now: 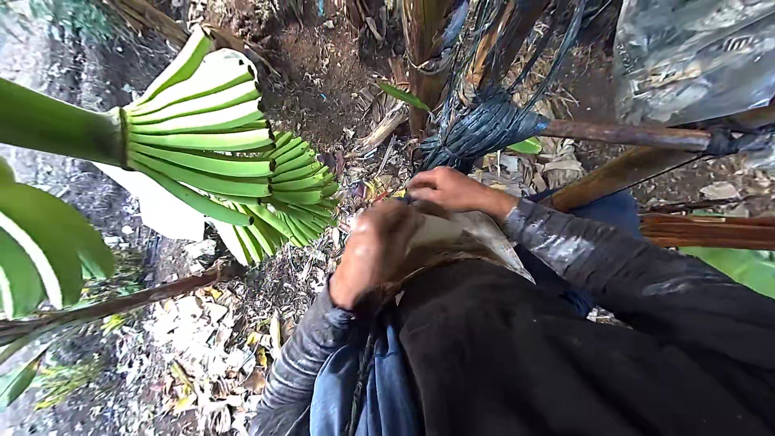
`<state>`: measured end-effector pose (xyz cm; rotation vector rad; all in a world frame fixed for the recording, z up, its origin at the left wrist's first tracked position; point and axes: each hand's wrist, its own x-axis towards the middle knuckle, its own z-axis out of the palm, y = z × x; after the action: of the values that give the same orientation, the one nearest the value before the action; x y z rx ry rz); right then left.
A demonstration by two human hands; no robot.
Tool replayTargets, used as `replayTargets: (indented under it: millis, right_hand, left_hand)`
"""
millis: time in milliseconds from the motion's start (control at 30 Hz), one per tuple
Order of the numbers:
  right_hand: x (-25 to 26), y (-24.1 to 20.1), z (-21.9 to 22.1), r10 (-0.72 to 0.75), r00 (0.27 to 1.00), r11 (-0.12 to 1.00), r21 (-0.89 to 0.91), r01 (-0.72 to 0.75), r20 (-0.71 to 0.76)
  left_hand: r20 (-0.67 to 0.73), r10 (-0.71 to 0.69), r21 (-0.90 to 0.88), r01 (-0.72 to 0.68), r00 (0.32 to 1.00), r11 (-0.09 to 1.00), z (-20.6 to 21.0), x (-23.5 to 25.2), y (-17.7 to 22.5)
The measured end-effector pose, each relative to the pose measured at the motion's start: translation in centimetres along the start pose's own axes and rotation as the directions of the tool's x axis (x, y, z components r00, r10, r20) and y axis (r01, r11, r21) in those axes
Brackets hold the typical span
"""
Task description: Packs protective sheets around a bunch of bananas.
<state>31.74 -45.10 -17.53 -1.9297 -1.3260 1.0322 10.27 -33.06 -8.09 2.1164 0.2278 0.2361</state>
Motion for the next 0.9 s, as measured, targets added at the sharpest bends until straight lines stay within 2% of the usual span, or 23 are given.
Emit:
replayTargets:
  millis: [67, 133, 233, 300, 400, 500, 567, 667, 700, 767, 833, 900]
  right_hand:
    - [-1.2, -1.1, -1.3, 0.05, 0.997, 0.939, 0.344, -0.027, -0.06]
    - [-2.4, -2.3, -3.0, 0.076, 0.997, 0.792, 0.608, -0.058, -0.005]
    - [-3.8, -3.8, -5.3, -0.028, 0.99, 0.723, 0.686, -0.076, 0.139]
    - [-4.1, -4.1, -6.1, -0.183, 0.962, 0.679, 0.734, -0.025, 0.201]
    - [-4.6, -4.9, -6.5, -0.353, 0.918, 0.597, 0.799, 0.071, 0.183]
    - [-5.5, -5.0, -7.0, -0.49, 0.864, 0.589, 0.774, 0.232, 0.114]
    - [-6.1, -5.2, -6.7, -0.503, 0.859, 0.657, 0.687, 0.312, 0.091]
    - [-6.2, -6.8, -5.5, -0.33, 0.939, 0.858, 0.384, 0.341, -0.095]
    - [-5.9, -7.0, -5.1, -0.303, 0.936, 0.882, 0.321, 0.347, -0.178]
    - [-5.5, -7.7, -5.1, -0.307, 0.9, 0.888, 0.247, 0.388, -0.31]
    - [-5.3, -9.2, -5.8, -0.328, 0.859, 0.88, 0.202, 0.429, -0.394]
    - [-5.5, -11.5, -7.2, -0.39, 0.814, 0.858, 0.151, 0.491, -0.431]
  left_hand:
    - [-0.164, -0.056, -0.158, 0.029, 0.985, 0.987, -3.7, -1.0, 1.7]
    - [-0.298, -0.04, -0.263, -0.042, 0.954, 0.964, -5.9, -2.2, 2.9]
    - [-0.49, 0.041, -0.304, -0.215, 0.871, 0.928, -7.6, -3.2, 4.5]
    - [-0.604, 0.052, -0.29, -0.28, 0.795, 0.915, -8.3, -3.2, 5.3]
    - [-0.655, -0.023, -0.302, -0.234, 0.756, 0.924, -8.2, -2.7, 4.9]
    - [-0.653, -0.125, -0.392, -0.192, 0.747, 0.9, -7.7, -2.2, 3.1]
    - [-0.613, -0.165, -0.499, -0.216, 0.773, 0.839, -7.4, -2.2, 2.1]
    - [-0.414, -0.2, -0.589, -0.094, 0.888, 0.803, -5.7, -2.6, 1.0]
    - [-0.341, -0.206, -0.587, -0.036, 0.917, 0.809, -4.5, -2.8, 0.8]
    - [-0.266, -0.17, -0.511, 0.011, 0.949, 0.86, -2.3, -3.0, 0.2]
    - [-0.271, -0.072, -0.417, -0.05, 0.96, 0.908, -1.7, -3.2, 0.2]
    - [-0.34, 0.004, -0.407, -0.151, 0.94, 0.901, -2.4, -3.1, 1.7]
